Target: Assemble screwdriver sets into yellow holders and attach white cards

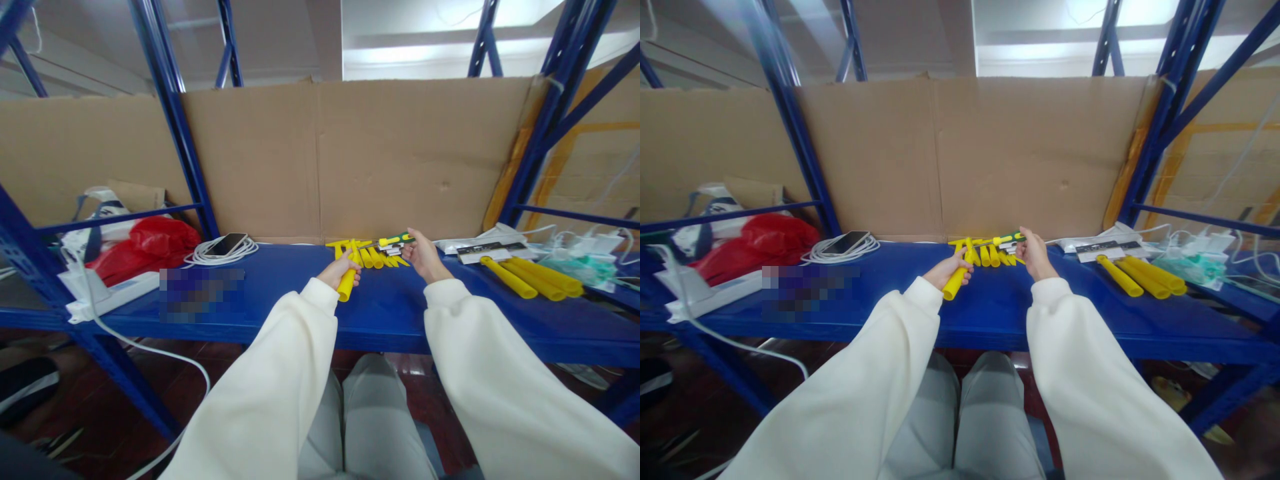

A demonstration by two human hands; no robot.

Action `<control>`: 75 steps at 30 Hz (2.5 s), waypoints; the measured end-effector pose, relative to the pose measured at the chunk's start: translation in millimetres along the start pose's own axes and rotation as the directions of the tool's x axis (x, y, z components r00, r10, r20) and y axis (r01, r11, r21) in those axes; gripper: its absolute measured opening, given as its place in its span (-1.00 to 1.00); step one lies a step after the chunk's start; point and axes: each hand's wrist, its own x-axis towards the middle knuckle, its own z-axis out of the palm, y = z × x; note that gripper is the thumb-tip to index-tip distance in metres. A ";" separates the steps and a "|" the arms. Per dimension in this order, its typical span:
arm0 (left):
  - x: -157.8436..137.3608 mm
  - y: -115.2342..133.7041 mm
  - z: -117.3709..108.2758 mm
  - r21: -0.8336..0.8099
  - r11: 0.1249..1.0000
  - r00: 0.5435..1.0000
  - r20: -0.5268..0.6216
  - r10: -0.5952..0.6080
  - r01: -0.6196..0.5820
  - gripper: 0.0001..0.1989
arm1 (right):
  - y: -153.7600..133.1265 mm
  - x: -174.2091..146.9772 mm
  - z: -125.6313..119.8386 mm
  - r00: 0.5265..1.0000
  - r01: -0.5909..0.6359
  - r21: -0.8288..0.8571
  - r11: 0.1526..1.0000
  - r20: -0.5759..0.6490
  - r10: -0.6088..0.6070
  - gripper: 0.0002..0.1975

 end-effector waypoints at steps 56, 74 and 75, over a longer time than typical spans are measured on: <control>0.9 -0.2 -2.4 -0.022 1.000 0.999 0.031 0.011 -0.010 -0.12 | -2.6 -7.0 4.5 1.000 0.007 -0.028 1.000 0.004 -0.007 -0.54; 3.0 -1.4 -4.4 -0.074 0.997 0.999 0.049 0.023 -0.020 -0.04 | 3.1 -1.6 1.6 0.992 0.119 -0.058 0.991 -0.025 -0.120 -0.49; 3.3 -1.5 -4.7 -0.076 0.997 0.998 0.052 0.025 -0.021 -0.03 | 3.3 -1.6 1.3 0.992 0.120 -0.063 0.991 -0.025 -0.122 -0.49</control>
